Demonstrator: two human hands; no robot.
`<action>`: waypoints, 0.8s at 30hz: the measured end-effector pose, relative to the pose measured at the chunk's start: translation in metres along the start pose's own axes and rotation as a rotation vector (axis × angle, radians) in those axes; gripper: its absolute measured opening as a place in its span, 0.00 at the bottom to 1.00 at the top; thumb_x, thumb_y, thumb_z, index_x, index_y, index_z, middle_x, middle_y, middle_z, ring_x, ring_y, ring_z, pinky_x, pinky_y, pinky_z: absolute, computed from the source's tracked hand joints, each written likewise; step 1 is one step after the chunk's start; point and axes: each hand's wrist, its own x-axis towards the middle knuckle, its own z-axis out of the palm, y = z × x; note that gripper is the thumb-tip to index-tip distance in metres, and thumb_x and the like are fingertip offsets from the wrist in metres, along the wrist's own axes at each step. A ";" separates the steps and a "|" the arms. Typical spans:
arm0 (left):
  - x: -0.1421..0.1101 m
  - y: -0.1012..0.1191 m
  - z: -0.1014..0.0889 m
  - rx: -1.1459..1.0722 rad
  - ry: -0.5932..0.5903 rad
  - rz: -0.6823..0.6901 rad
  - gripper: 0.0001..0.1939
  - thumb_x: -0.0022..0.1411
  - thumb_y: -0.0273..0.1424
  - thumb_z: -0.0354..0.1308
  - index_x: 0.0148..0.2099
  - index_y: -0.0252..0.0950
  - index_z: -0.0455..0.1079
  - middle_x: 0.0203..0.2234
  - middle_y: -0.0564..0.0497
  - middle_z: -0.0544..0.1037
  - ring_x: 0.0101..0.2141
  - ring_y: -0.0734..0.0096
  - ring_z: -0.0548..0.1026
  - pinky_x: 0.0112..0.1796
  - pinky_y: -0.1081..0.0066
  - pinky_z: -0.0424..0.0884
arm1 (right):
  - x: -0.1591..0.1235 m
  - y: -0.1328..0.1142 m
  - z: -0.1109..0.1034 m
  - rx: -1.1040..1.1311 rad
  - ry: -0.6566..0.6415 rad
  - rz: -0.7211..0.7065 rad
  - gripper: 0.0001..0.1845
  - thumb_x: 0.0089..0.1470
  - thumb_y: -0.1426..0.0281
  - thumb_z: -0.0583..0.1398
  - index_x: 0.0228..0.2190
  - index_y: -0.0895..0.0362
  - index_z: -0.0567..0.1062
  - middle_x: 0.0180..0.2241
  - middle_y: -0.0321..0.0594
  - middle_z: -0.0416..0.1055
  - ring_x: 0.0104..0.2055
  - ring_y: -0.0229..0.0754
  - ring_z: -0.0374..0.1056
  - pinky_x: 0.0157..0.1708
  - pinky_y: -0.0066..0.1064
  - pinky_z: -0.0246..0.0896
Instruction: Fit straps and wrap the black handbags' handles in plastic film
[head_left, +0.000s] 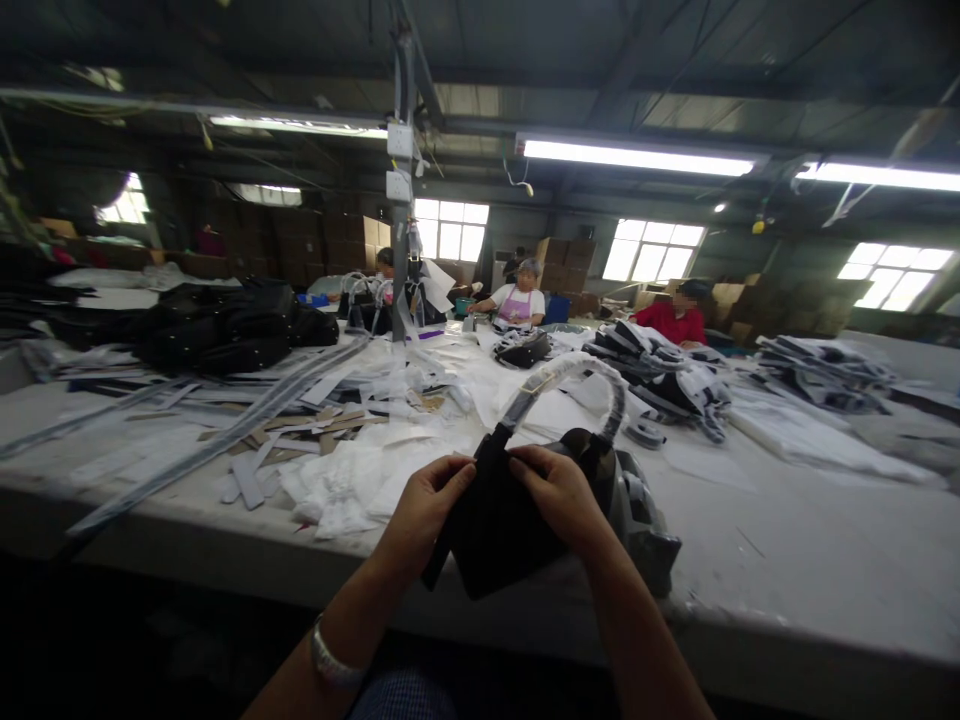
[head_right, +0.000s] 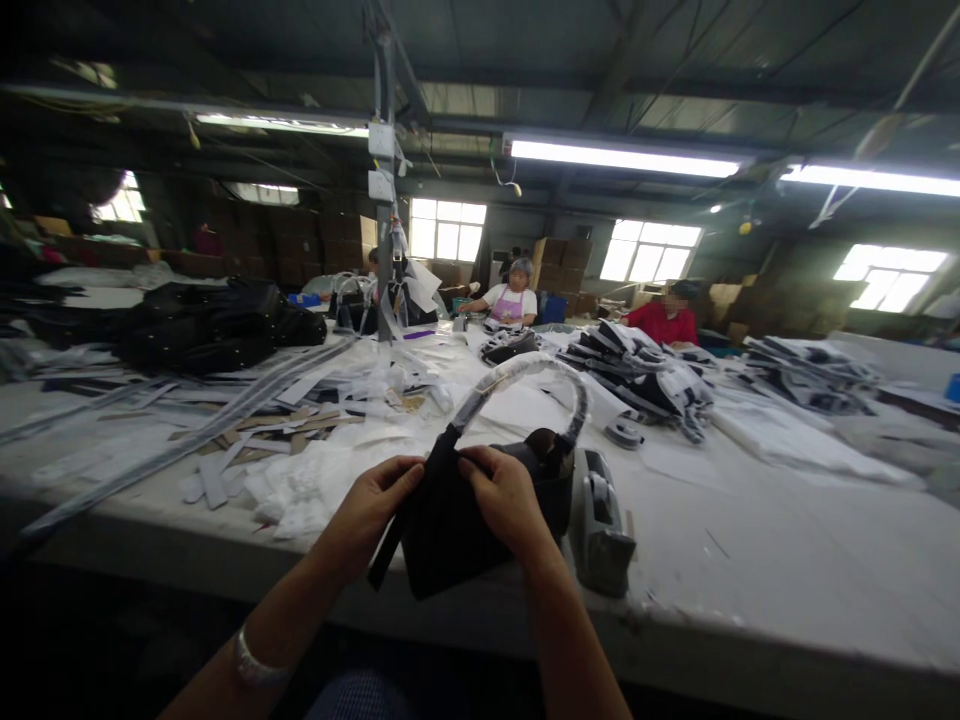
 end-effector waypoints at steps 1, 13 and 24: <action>0.002 -0.002 0.000 0.011 -0.005 0.001 0.15 0.58 0.40 0.65 0.43 0.35 0.77 0.34 0.51 0.82 0.38 0.65 0.77 0.41 0.71 0.70 | 0.001 0.003 0.000 -0.001 -0.003 0.000 0.15 0.58 0.68 0.58 0.44 0.55 0.80 0.40 0.40 0.81 0.43 0.50 0.75 0.47 0.39 0.66; 0.012 -0.042 -0.007 0.189 0.173 0.010 0.12 0.59 0.39 0.64 0.43 0.38 0.76 0.34 0.52 0.82 0.37 0.66 0.77 0.39 0.72 0.71 | -0.001 0.031 0.024 -0.062 0.004 0.060 0.18 0.55 0.62 0.64 0.46 0.54 0.80 0.45 0.44 0.79 0.50 0.55 0.73 0.52 0.45 0.65; 0.023 -0.035 0.009 0.230 0.257 0.013 0.12 0.60 0.40 0.62 0.39 0.36 0.76 0.29 0.52 0.78 0.33 0.66 0.75 0.34 0.73 0.69 | 0.012 0.041 0.015 0.135 -0.130 0.087 0.13 0.56 0.68 0.62 0.44 0.52 0.81 0.43 0.41 0.80 0.47 0.55 0.75 0.50 0.45 0.69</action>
